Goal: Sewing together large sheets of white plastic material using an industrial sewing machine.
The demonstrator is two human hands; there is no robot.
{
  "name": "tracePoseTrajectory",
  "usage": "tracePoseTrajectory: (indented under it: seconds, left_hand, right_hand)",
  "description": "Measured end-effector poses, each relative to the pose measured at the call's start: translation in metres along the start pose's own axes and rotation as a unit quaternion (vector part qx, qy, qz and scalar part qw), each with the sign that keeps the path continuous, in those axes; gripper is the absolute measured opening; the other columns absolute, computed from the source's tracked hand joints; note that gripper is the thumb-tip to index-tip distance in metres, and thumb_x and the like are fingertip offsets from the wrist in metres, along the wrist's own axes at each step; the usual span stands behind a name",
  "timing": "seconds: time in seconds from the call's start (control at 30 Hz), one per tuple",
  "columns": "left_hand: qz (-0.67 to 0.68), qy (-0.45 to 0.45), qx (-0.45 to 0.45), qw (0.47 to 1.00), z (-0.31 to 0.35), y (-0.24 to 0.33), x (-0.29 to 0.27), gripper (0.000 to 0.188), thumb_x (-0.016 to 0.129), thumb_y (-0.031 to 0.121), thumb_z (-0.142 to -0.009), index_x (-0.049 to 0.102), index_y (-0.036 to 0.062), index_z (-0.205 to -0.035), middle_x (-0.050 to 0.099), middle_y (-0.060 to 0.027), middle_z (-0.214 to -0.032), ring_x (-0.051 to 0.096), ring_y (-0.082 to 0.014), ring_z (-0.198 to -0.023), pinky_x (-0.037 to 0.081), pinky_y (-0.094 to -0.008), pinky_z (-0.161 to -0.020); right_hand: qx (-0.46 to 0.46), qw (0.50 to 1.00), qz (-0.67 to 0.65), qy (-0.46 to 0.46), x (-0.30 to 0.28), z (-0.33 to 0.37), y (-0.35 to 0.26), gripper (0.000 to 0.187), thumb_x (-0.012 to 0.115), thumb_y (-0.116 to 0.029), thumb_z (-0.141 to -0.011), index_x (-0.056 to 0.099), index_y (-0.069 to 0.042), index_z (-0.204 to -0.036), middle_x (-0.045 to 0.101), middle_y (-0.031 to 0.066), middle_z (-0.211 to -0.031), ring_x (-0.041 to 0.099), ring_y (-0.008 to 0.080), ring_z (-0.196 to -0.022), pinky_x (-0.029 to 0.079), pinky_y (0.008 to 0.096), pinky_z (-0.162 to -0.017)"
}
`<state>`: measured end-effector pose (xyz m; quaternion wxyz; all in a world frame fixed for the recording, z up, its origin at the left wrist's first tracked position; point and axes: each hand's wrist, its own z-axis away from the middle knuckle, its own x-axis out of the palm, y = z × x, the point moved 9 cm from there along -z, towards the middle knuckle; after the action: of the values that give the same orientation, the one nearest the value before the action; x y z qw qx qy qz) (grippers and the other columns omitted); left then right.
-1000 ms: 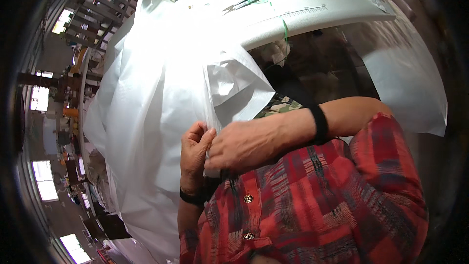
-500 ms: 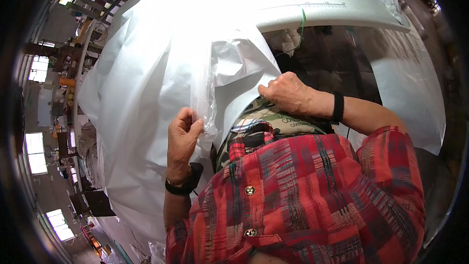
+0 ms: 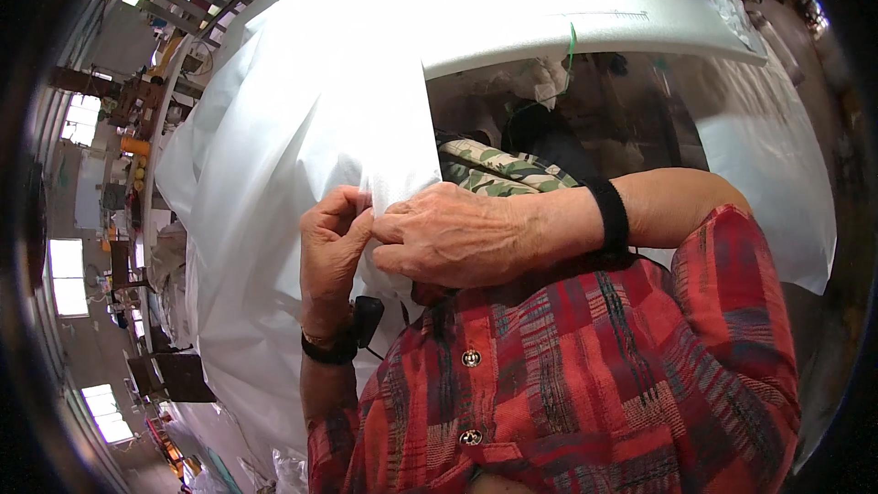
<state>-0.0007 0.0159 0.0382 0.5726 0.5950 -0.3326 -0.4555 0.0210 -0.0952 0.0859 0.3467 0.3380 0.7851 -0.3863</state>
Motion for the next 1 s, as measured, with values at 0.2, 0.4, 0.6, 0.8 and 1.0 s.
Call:
tracePoseTrajectory:
  seconds: [0.2, 0.4, 0.6, 0.8, 1.0]
  left_hand:
    - [0.019, -0.007, -0.005, 1.000, 0.002, -0.009, 0.001, 0.008, 0.061, 0.002, -0.090, 0.062, -0.0026, -0.096, 0.061, 0.0038, -0.082, 0.053, -0.0025, -0.078, 0.044, -0.0196, -0.070]
    - [0.098, 0.007, -0.054, 0.994, 0.002, -0.019, 0.007, 0.007, 0.061, 0.007, -0.093, 0.060, 0.0011, -0.089, 0.056, 0.0073, -0.078, 0.047, 0.0001, -0.073, 0.039, -0.0191, -0.062]
    - [-0.027, 0.077, -0.005, 0.997, 0.001, 0.002, -0.038, 0.007, 0.063, 0.005, -0.091, 0.059, 0.0008, -0.087, 0.054, 0.0045, -0.076, 0.048, -0.0034, -0.070, 0.040, -0.0201, -0.064]
    - [-0.361, 0.124, 0.188, 0.905, -0.013, 0.131, -0.072, 0.007, 0.066, -0.001, -0.085, 0.059, -0.0027, -0.086, 0.055, -0.0049, -0.070, 0.050, -0.0110, -0.066, 0.044, -0.0247, -0.065]
    - [-0.625, -0.130, 0.357, 0.682, -0.014, 0.183, 0.011, 0.006, 0.061, -0.002, -0.078, 0.060, 0.0014, -0.083, 0.059, -0.0121, -0.075, 0.059, -0.0293, -0.074, 0.043, -0.0488, -0.095]
  right_hand:
    - [0.016, 1.000, -0.002, -0.023, 0.008, -0.003, 0.002, 0.018, 0.063, -0.017, -0.080, 0.056, -0.001, -0.085, 0.055, 0.0113, -0.086, 0.061, 0.0250, -0.078, 0.051, 0.0379, -0.063]
    - [-0.037, 0.996, 0.064, -0.043, 0.021, -0.006, -0.006, 0.013, 0.059, -0.015, -0.083, 0.057, -0.003, -0.088, 0.053, 0.0085, -0.082, 0.059, 0.0208, -0.076, 0.049, 0.0365, -0.062]
    - [0.087, 0.970, 0.024, 0.225, -0.028, 0.030, 0.043, 0.036, 0.068, -0.015, -0.083, 0.055, -0.004, -0.114, 0.057, 0.0097, -0.094, 0.059, 0.0240, -0.086, 0.049, 0.0366, -0.074]
    - [0.326, 0.926, -0.129, 0.139, 0.025, -0.022, 0.151, 0.059, 0.065, -0.033, -0.089, 0.047, 0.008, -0.128, 0.052, 0.0240, -0.128, 0.048, 0.0372, -0.124, 0.041, 0.0418, -0.102]
    - [0.224, 0.940, -0.256, -0.025, 0.101, -0.123, 0.171, 0.052, 0.064, -0.032, -0.089, 0.052, 0.006, -0.122, 0.057, 0.0242, -0.120, 0.053, 0.0377, -0.115, 0.044, 0.0422, -0.097]
